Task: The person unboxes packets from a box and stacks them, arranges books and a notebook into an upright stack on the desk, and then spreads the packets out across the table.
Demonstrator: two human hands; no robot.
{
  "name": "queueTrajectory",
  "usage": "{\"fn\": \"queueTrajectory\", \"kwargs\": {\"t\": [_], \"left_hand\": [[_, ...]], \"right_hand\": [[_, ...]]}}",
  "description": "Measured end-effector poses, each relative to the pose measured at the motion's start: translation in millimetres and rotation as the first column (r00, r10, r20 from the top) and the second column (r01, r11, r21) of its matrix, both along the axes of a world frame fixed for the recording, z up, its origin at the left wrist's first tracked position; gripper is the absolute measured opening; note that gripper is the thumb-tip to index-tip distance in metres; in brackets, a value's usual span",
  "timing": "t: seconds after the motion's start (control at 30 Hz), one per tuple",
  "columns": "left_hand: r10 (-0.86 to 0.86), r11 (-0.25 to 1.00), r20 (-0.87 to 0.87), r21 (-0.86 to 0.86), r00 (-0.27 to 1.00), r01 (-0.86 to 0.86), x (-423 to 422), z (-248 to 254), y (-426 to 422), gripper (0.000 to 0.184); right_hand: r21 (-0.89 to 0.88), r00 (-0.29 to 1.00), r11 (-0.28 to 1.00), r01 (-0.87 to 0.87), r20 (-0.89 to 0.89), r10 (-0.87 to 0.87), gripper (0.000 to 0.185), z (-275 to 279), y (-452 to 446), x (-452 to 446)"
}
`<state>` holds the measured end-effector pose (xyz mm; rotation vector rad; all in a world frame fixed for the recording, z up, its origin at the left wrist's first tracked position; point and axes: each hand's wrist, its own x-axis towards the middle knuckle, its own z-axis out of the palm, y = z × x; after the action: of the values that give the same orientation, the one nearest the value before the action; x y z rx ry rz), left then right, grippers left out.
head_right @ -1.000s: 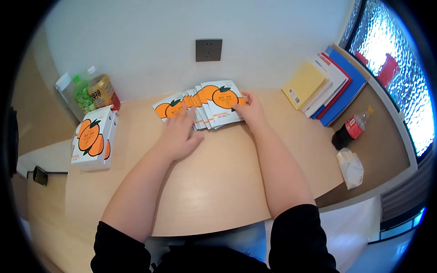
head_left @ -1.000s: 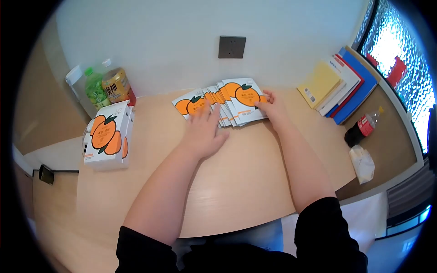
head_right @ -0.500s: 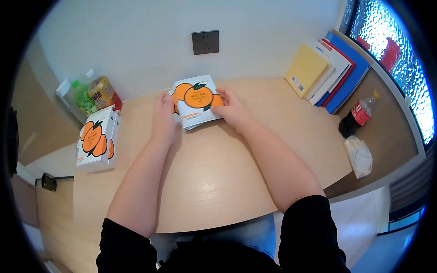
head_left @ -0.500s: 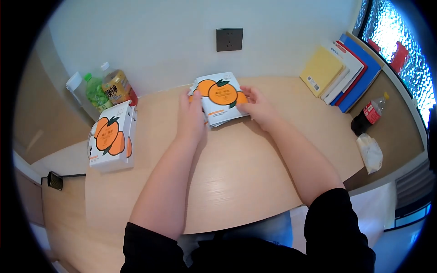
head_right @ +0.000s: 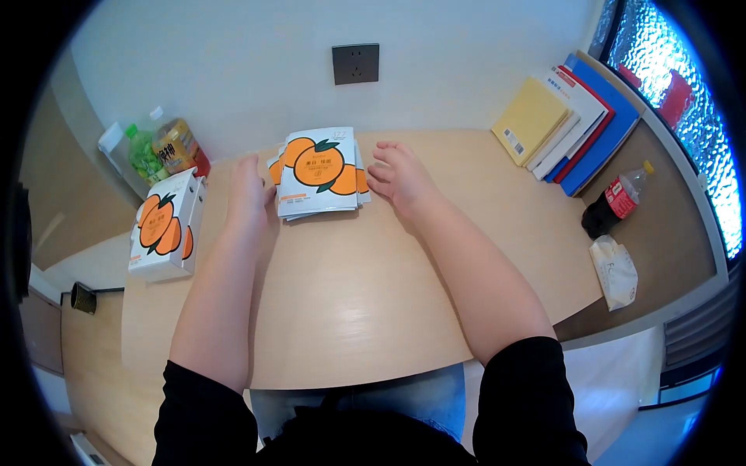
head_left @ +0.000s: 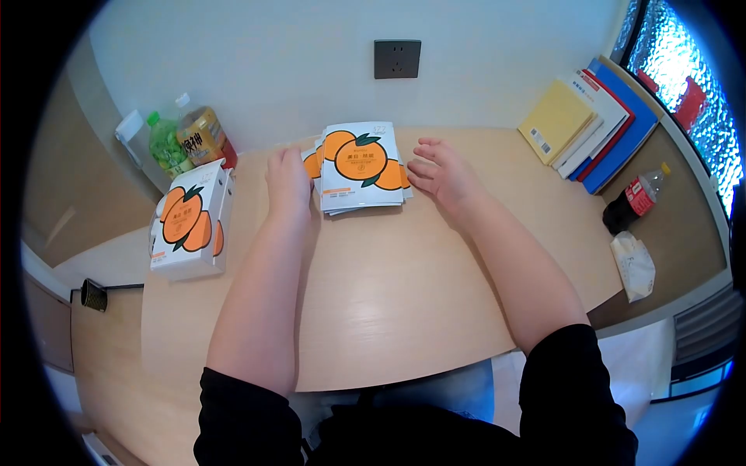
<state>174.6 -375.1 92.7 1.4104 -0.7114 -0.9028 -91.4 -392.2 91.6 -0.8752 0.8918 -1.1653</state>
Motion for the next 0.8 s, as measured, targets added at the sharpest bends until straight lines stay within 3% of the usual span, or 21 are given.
{"fn": "queueTrajectory", "kwargs": {"t": [0.1, 0.2, 0.3, 0.43, 0.5, 0.6, 0.8], "left_hand": [[0.099, 0.995, -0.178, 0.016, 0.979, -0.098, 2.1, -7.3, -8.1, 0.057], [0.022, 0.996, -0.281, -0.075, 0.959, -0.045, 10.6, -16.5, -9.9, 0.068], [-0.148, 0.989, -0.433, -0.089, 0.889, 0.121, 16.8, -23.9, -14.8, 0.072], [-0.345, 0.938, -0.253, -0.047, 0.904, 0.345, 19.8, -29.4, -19.2, 0.067], [-0.384, 0.922, -0.068, 0.035, 0.921, 0.386, 11.5, -30.2, -22.3, 0.073], [-0.352, 0.936, 0.198, 0.082, 0.915, 0.343, -26.2, 9.2, 17.3, 0.083], [-0.308, 0.941, 0.170, -0.091, 0.936, 0.326, -36.3, -1.5, 21.7, 0.098]], "right_hand": [[-0.019, 0.997, 0.997, -0.071, -0.015, 0.071, 0.052, -2.8, -2.6, -2.6], [-0.018, 0.998, 0.997, -0.070, -0.012, 0.070, 0.054, -5.1, -5.8, -4.1], [-0.017, 0.996, 0.997, -0.073, 0.053, 0.074, 0.050, -10.7, -11.4, -5.8], [-0.002, 0.988, 0.993, -0.120, 0.097, 0.119, 0.044, -13.6, -12.3, -4.3], [-0.017, 0.988, 0.991, -0.132, 0.081, 0.133, 0.041, -13.7, -10.8, -4.0], [-0.040, 0.973, 0.976, -0.212, 0.084, 0.215, 0.045, -13.4, -10.3, -6.8], [-0.025, 0.989, 0.993, -0.113, -0.095, 0.110, 0.056, 0.2, 7.1, 10.2]]}}
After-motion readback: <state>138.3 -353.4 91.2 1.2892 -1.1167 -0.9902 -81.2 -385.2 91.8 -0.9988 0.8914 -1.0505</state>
